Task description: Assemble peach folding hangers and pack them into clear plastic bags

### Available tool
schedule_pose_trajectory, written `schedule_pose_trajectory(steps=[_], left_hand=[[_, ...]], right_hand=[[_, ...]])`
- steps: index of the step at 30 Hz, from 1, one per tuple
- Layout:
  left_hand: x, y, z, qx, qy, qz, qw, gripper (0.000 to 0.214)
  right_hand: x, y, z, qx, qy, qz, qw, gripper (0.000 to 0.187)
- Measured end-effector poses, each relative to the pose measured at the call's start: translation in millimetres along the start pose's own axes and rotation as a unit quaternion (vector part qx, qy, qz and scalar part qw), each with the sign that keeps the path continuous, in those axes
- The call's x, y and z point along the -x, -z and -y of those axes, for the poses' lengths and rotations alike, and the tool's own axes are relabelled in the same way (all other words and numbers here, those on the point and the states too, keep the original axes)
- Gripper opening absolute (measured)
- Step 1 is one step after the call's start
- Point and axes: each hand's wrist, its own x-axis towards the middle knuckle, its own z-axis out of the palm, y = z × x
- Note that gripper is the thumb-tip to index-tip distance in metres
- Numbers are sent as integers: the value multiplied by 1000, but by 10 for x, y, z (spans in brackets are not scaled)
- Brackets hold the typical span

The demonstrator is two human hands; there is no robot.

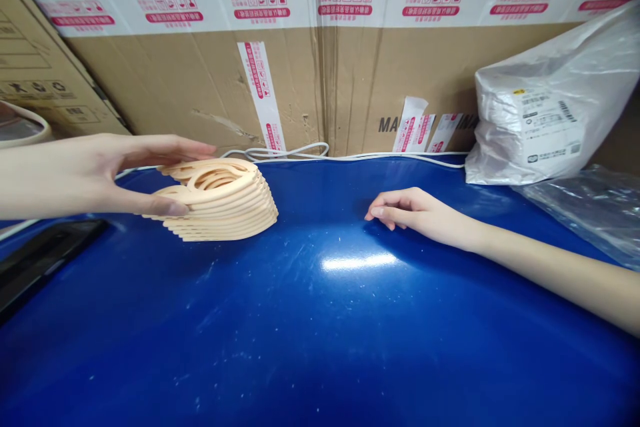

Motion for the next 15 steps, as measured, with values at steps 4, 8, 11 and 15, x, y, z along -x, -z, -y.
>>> schedule_pose_trajectory(steps=[4,8,11,15], left_hand=[[60,10,-95,3,-2,-4,1000,89],[49,2,-107,6,-1,-6,1000,89],[39,-8,-83,5,-5,-8,1000,95],[49,-37,-94,6,-12,-1,1000,95]], right_hand=[[0,-5,-8,6,-3,-2,1000,37],[-4,-8,-22,4,2,1,1000,37],[-4,-7,-31,2,1,1,1000,37],[-3,-5,-31,3,-1,2,1000,38]])
